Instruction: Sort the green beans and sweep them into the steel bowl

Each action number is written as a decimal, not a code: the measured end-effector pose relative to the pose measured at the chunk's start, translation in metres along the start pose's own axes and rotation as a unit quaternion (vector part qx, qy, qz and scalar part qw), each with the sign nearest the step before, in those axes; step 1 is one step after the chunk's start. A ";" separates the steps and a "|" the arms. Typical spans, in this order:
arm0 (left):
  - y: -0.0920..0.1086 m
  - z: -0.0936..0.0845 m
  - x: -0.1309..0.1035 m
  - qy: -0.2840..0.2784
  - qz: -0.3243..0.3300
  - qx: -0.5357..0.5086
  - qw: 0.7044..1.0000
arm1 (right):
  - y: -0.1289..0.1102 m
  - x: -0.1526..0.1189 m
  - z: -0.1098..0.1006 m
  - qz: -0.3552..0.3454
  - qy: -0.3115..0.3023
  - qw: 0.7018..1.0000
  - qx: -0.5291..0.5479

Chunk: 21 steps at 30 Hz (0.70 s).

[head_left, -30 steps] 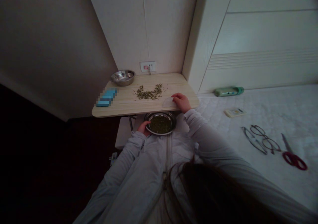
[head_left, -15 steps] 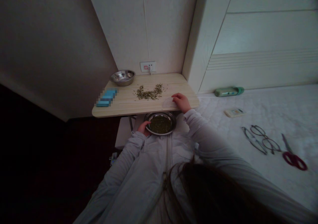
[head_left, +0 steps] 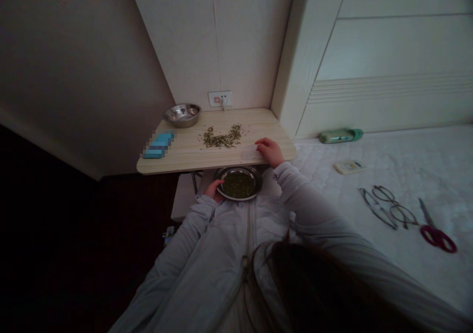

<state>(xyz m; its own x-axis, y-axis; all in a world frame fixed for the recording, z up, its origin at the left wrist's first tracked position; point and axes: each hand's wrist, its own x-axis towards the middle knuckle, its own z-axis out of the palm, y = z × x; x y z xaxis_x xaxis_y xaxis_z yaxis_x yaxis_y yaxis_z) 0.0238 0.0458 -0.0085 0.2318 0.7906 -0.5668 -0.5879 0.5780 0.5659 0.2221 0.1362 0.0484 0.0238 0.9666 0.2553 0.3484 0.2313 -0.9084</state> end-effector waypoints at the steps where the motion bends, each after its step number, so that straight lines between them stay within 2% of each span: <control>1: 0.000 0.000 0.000 0.002 0.002 0.000 1.000 | 0.000 0.000 0.000 0.000 0.001 1.000 -0.003; 10: 0.000 0.001 -0.002 -0.008 -0.009 -0.007 1.000 | -0.001 -0.002 0.001 -0.013 0.003 1.000 -0.025; 21: 0.001 0.004 -0.003 0.009 -0.011 -0.007 1.000 | -0.001 -0.001 0.000 -0.012 -0.001 1.000 -0.014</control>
<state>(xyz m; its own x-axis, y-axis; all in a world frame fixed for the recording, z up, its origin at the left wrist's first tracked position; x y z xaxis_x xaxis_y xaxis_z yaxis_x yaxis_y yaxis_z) 0.0250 0.0446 -0.0035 0.2301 0.7738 -0.5902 -0.5944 0.5920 0.5443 0.2213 0.1347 0.0488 0.0140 0.9610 0.2763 0.3753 0.2510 -0.8922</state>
